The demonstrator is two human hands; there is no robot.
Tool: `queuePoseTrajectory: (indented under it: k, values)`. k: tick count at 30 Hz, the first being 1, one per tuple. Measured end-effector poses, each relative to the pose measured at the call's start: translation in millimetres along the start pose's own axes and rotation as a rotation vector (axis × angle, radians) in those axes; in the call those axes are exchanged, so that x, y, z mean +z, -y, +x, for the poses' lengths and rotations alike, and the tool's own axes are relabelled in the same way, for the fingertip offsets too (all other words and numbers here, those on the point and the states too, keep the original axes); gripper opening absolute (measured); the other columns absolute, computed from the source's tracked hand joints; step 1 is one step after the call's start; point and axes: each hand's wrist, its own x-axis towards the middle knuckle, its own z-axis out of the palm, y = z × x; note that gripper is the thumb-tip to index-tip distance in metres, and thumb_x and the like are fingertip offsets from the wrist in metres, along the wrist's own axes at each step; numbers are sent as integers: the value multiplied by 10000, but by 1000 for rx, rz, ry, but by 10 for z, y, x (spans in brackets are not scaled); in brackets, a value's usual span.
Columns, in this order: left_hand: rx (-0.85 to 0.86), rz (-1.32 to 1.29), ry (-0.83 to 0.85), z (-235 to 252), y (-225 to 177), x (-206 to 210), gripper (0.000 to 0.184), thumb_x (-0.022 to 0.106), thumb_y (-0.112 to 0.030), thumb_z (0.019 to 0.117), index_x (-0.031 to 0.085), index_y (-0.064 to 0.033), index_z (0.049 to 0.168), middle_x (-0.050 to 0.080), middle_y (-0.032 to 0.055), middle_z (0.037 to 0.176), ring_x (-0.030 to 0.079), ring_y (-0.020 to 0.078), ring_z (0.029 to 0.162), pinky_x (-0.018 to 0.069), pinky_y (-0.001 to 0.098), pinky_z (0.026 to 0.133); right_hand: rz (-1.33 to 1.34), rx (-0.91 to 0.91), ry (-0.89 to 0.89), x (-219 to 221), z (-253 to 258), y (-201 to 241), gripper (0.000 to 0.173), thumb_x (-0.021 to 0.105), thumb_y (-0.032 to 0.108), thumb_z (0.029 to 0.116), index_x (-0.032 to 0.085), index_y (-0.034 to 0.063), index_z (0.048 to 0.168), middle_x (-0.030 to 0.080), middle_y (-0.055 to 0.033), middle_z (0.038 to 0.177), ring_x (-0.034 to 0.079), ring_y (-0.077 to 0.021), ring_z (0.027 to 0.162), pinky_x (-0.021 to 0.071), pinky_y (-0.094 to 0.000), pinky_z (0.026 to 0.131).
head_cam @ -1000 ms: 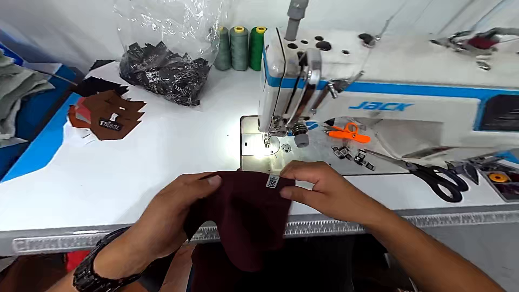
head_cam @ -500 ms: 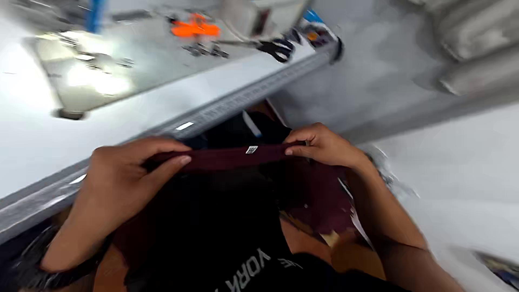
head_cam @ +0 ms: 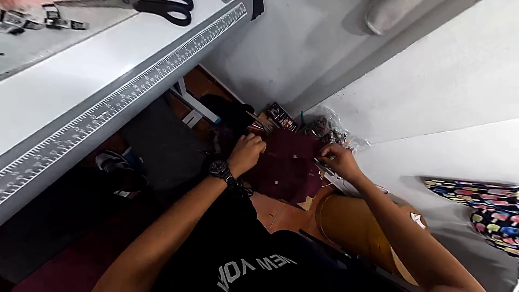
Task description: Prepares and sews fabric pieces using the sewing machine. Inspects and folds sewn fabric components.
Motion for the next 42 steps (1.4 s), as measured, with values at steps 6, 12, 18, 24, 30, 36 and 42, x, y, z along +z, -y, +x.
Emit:
queuePoseTrajectory:
  k: [6,12,18,24,30,36,42]
  values:
    - [-138,232,479,-328,-11,382,195,603,-39,972,739,-61,1110,678,148,1193,588,341,1214,466,532,1020,-390,-93,405,811,-377,-300,171,718,73,896,746,138,1052,696,-79,1191,611,-334,1209,508,-593,978]
    - [-191,-206,-55,-1283,-142,-1093,239,637,-197,1005,724,-91,1200,709,53,1202,662,178,1152,543,407,1026,-210,64,444,846,-162,251,128,704,139,952,752,78,1054,721,-135,1123,685,-347,1076,547,-614,915]
    - [-763,-342,-601,-3559,-311,-1988,243,547,-124,1010,695,-71,1196,737,28,1128,701,132,1018,588,340,925,64,-510,243,1654,470,1560,227,630,261,977,746,95,1079,735,-70,1066,717,-229,977,607,-454,850]
    - [-1184,-148,-874,-4857,-968,-1697,325,523,-245,1059,664,-24,1249,715,105,1184,701,173,1024,574,418,929,-136,-558,227,2123,335,1541,274,617,154,961,724,23,1176,691,-211,1203,642,-403,1170,519,-587,991]
    - [-959,-414,-751,-5019,-564,-1287,292,495,-52,1017,576,184,1169,686,83,1045,643,-2,940,542,222,890,-529,-421,217,2249,-244,439,436,646,350,965,640,179,1366,532,-190,1479,489,-422,1369,388,-639,1105]
    - [-909,-350,-731,-4449,-536,-1536,303,500,-55,1029,569,199,1180,675,142,1082,636,10,995,528,214,929,-581,-542,137,2110,-257,212,543,626,535,944,642,143,1320,584,-190,1399,540,-417,1310,425,-621,1076]
    - [-692,-286,-535,-3447,-536,-1724,370,490,-145,1038,598,172,1195,678,239,1144,681,159,1052,551,325,963,-536,-492,109,1860,-446,-21,319,654,300,947,683,131,1217,623,-158,1332,567,-380,1278,473,-574,1046]
